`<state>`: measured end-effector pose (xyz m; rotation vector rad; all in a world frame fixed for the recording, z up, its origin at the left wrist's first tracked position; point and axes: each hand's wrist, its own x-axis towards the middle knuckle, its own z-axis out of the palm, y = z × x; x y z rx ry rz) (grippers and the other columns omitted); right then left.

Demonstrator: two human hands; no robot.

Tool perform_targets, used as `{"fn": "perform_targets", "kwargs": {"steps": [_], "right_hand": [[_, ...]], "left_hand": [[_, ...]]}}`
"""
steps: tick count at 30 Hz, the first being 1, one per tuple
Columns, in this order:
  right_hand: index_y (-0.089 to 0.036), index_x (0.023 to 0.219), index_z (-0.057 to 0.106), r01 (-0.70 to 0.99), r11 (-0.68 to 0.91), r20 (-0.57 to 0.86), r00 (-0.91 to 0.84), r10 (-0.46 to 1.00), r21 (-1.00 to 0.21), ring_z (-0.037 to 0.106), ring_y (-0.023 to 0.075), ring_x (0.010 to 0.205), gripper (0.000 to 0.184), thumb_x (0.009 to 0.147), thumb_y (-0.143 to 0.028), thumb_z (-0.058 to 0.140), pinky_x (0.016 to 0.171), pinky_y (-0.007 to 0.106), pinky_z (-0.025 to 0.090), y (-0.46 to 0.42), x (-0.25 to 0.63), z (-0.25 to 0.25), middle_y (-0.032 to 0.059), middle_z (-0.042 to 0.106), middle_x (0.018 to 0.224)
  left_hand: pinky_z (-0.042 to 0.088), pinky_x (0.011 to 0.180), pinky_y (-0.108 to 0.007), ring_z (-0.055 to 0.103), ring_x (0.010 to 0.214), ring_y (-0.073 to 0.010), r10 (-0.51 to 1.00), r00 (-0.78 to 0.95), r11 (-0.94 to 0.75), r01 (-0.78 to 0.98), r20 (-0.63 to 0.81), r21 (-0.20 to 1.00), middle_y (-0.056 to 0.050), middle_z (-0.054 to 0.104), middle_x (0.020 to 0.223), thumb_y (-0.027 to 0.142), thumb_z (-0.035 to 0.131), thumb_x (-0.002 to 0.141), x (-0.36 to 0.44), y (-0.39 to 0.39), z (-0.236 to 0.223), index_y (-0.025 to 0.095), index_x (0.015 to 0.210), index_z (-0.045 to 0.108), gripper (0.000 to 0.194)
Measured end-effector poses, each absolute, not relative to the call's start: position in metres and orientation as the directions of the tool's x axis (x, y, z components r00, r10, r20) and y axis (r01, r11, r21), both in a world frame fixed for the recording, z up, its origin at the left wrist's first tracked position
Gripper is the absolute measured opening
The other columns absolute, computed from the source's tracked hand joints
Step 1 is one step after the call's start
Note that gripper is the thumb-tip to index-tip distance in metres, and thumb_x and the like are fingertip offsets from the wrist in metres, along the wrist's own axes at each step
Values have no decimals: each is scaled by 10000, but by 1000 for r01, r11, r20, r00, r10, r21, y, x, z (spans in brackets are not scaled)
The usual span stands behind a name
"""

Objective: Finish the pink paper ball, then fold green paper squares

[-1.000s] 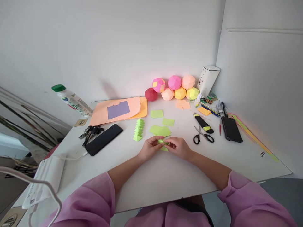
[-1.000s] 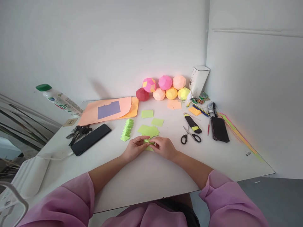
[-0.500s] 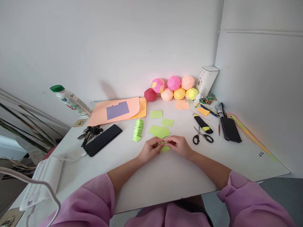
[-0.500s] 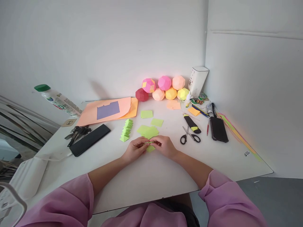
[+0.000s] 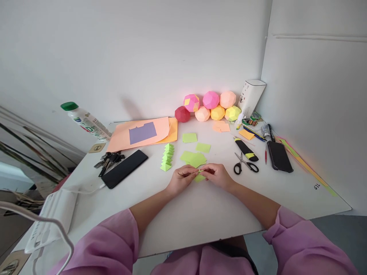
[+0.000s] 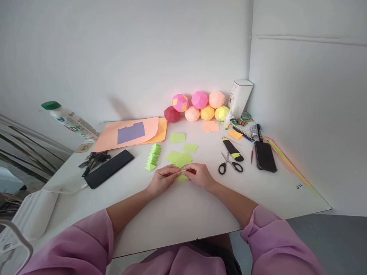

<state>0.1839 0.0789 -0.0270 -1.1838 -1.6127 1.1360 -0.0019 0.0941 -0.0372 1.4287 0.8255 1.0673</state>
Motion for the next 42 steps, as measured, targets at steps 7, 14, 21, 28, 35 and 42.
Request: {"fn": "perform_targets", "kwargs": {"steps": [7,14,21,28,35,42], "right_hand": [[-176,790,713,188,195,151,-222,963,-963,616,149,633,165,774,-333,662,564,284,581,78,182,-25,40,685,759],[-171,756,702,183,234,187,-240,953,-955,592,136,587,145,773,-309,660,546,271,540,77,181,-22,40,672,728],[-161,686,676,194,208,159,-241,957,-959,520,118,546,171,756,-317,664,498,249,430,76,181,-17,25,626,640],[-158,688,647,140,129,86,-278,957,-982,446,94,525,182,767,-322,649,481,232,362,75,182,-12,-7,560,611],[-154,682,617,97,41,10,-297,955,-994,446,89,512,218,758,-354,658,472,225,376,75,185,-9,-20,531,587],[-170,661,625,326,485,439,-208,874,-812,499,121,565,202,824,-280,580,521,251,415,75,184,-8,29,597,618]], "left_hand": [[395,532,-249,517,612,-113,928,345,-124,-69,140,990,-43,635,764,373,726,724,-2,94,-35,200,783,756,186],[421,598,-271,549,658,-140,919,358,-178,3,165,984,-53,637,739,393,686,758,-2,93,-33,174,756,736,225],[395,543,-242,513,567,-108,926,368,-92,4,84,996,-12,612,633,430,698,731,-2,90,-31,150,701,686,282],[193,367,-203,276,337,-45,896,441,-2,118,-50,993,92,349,366,509,639,755,-4,87,-25,187,519,398,465],[329,454,-233,413,418,-83,885,463,-121,120,52,985,26,468,419,511,467,876,-5,88,-28,181,439,397,552],[328,463,-239,399,412,-95,937,350,-27,33,14,999,19,479,398,551,396,892,-5,89,-29,191,469,398,556]]}}
